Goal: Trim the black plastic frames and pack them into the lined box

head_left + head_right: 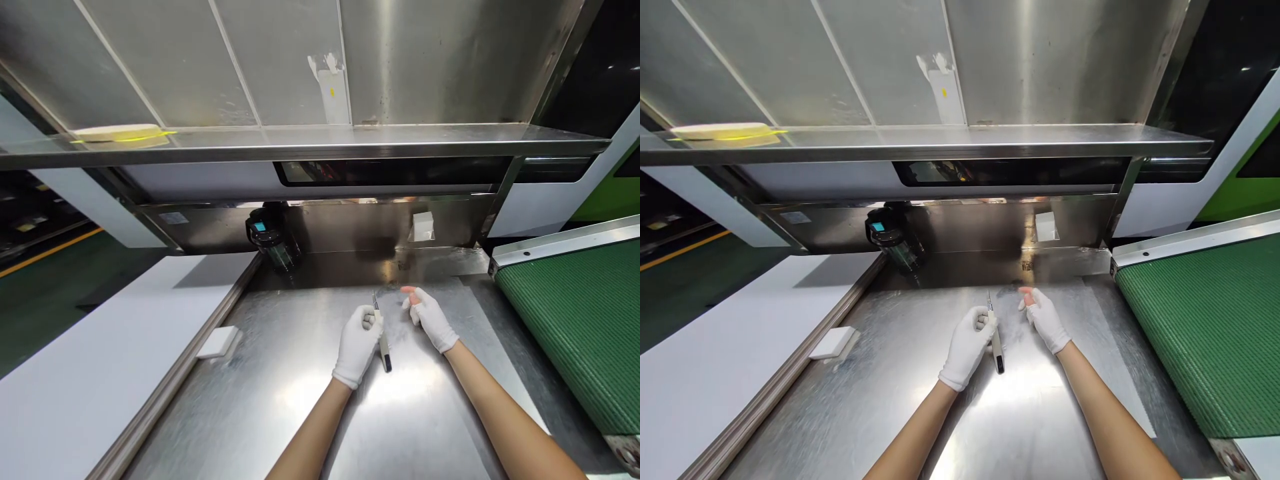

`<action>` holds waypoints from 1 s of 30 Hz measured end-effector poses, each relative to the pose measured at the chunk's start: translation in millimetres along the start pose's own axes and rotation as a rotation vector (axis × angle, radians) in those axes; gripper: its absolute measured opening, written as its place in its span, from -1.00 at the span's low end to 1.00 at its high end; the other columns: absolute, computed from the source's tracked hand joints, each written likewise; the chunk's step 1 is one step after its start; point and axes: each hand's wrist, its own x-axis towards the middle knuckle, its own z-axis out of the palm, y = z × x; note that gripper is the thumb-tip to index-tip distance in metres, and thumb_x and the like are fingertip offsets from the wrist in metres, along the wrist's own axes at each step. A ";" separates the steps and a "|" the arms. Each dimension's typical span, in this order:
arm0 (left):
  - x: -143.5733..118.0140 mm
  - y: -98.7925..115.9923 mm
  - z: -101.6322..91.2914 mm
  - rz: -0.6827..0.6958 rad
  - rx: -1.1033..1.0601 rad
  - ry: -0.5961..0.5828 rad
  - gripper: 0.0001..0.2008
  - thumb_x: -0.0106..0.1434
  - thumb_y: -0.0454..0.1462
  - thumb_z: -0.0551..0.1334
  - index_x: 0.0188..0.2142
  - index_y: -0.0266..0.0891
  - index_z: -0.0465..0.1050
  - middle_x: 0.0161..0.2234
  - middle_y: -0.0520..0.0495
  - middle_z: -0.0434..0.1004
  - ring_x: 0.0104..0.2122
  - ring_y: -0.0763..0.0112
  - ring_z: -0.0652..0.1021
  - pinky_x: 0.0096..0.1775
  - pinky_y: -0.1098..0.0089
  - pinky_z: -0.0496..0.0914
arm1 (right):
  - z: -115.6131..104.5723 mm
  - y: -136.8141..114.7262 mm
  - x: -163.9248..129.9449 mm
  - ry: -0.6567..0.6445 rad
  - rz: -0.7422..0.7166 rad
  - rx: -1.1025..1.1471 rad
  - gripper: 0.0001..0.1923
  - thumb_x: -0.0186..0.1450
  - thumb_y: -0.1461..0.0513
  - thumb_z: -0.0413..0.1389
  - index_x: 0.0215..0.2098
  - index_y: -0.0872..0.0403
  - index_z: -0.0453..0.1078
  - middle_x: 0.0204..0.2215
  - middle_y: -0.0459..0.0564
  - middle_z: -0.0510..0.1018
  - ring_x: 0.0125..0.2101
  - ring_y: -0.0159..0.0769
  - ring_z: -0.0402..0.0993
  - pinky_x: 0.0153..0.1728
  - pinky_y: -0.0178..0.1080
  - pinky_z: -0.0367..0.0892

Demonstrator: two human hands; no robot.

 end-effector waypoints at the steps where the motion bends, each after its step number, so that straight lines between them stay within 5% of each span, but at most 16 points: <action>1: 0.0 0.5 -0.1 -0.002 -0.010 -0.005 -0.60 0.24 0.09 0.40 -0.12 -0.12 0.53 -0.26 0.03 0.51 -0.32 0.32 0.51 -0.35 0.39 0.51 | 3.6 -0.5 -2.7 -0.020 0.002 -0.026 -0.37 0.29 -0.29 0.39 -0.05 0.03 0.58 -0.41 -0.11 0.59 -0.55 -0.39 0.17 -0.48 -0.26 0.12; 5: 0.4 2.7 -1.1 -0.011 -0.070 -0.051 -0.56 0.23 0.09 0.45 -0.11 -0.15 0.55 -0.28 0.03 0.54 -0.34 0.33 0.52 -0.33 0.37 0.50 | 19.4 -1.8 -14.7 -0.087 0.003 -0.094 -0.55 0.29 -0.17 0.38 -0.14 -0.02 0.57 -0.40 -0.13 0.57 -0.43 -0.29 0.36 -0.37 -0.24 0.27; 8: 1.1 3.9 -1.7 -0.009 -0.133 -0.098 -0.52 0.23 0.12 0.49 -0.11 -0.17 0.56 -0.30 0.02 0.58 -0.35 0.32 0.55 -0.29 0.33 0.51 | 26.9 -3.4 -22.0 -0.150 0.018 -0.122 -0.53 0.28 -0.15 0.37 -0.03 -0.06 0.58 -0.35 -0.15 0.58 -0.36 -0.23 0.45 -0.29 -0.22 0.37; 13: 3.9 1.0 -1.7 0.007 -0.224 -0.145 -0.45 0.22 0.16 0.57 -0.09 -0.21 0.60 -0.24 -0.08 0.70 -0.26 0.26 0.64 -0.15 0.28 0.55 | 28.3 -5.0 -25.0 -0.244 0.058 -0.161 -0.56 0.29 -0.17 0.36 -0.17 -0.01 0.56 -0.32 -0.09 0.66 -0.33 -0.22 0.50 -0.25 -0.20 0.40; 23: 4.4 -4.5 -2.1 0.011 -0.272 -0.157 -0.46 0.26 0.11 0.58 -0.02 -0.25 0.64 -0.17 -0.18 0.76 -0.20 0.19 0.69 -0.11 0.23 0.57 | 25.6 -6.5 -22.4 -0.258 0.070 -0.207 -0.58 0.27 -0.10 0.31 -0.14 0.04 0.57 -0.35 -0.09 0.60 -0.37 -0.26 0.37 -0.28 -0.20 0.30; 30: 6.5 -7.3 -2.1 -0.010 -0.239 -0.139 -0.49 0.25 0.08 0.60 -0.03 -0.25 0.72 -0.32 -0.06 0.69 -0.31 0.26 0.60 -0.19 0.27 0.55 | 26.3 -4.8 -21.0 -0.264 0.057 -0.242 -0.60 0.22 -0.11 0.26 -0.21 0.02 0.53 -0.36 -0.10 0.56 -0.34 -0.25 0.37 -0.23 -0.17 0.31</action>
